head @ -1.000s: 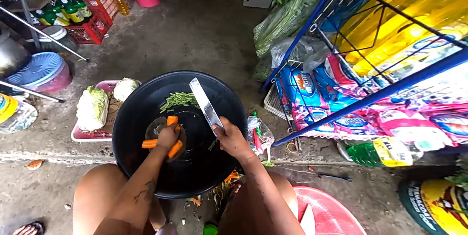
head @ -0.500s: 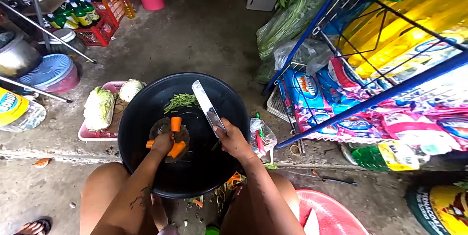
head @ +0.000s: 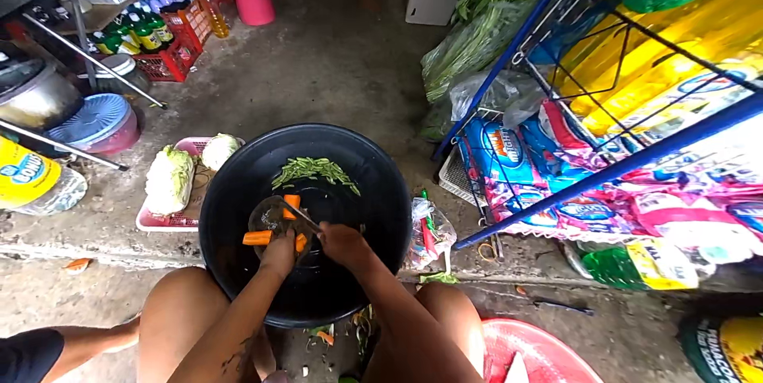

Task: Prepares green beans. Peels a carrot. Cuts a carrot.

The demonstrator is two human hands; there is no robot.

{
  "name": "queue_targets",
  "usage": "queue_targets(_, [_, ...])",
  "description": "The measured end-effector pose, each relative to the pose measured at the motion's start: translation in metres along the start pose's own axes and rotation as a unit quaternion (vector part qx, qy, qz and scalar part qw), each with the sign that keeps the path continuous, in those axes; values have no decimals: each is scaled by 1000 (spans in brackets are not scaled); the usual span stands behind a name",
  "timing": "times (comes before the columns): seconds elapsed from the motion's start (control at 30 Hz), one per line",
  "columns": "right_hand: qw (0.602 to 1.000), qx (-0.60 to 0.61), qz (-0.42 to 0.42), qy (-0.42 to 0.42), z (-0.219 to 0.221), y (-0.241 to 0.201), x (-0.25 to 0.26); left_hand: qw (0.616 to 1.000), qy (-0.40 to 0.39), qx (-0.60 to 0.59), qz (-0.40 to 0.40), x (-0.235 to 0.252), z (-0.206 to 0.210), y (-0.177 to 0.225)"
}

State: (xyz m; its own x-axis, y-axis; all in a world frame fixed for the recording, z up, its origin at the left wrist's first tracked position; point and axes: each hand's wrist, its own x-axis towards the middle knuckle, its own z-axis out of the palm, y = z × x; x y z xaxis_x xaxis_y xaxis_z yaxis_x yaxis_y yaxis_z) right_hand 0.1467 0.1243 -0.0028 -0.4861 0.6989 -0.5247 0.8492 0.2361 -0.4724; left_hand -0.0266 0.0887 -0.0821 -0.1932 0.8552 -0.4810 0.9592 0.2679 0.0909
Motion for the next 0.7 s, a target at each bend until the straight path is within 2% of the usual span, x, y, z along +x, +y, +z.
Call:
queue_targets(0.2, [998, 18, 46, -38, 29, -13, 41, 1000, -3, 28, 11, -1, 5, 1])
queue_targets(0.4, [982, 95, 157, 39, 17, 1, 35, 998, -12, 39, 37, 4, 1, 3])
queue_targets(0.53, [978, 120, 168, 39, 8, 8, 31, 999, -25, 32, 30, 9, -6, 2])
queue_targets(0.6, [980, 116, 161, 34, 8, 7, 29, 1000, -23, 7, 17, 15, -10, 0])
queue_targets(0.7, [981, 118, 153, 27, 8, 5, 27, 994, 26, -101, -24, 31, -25, -11])
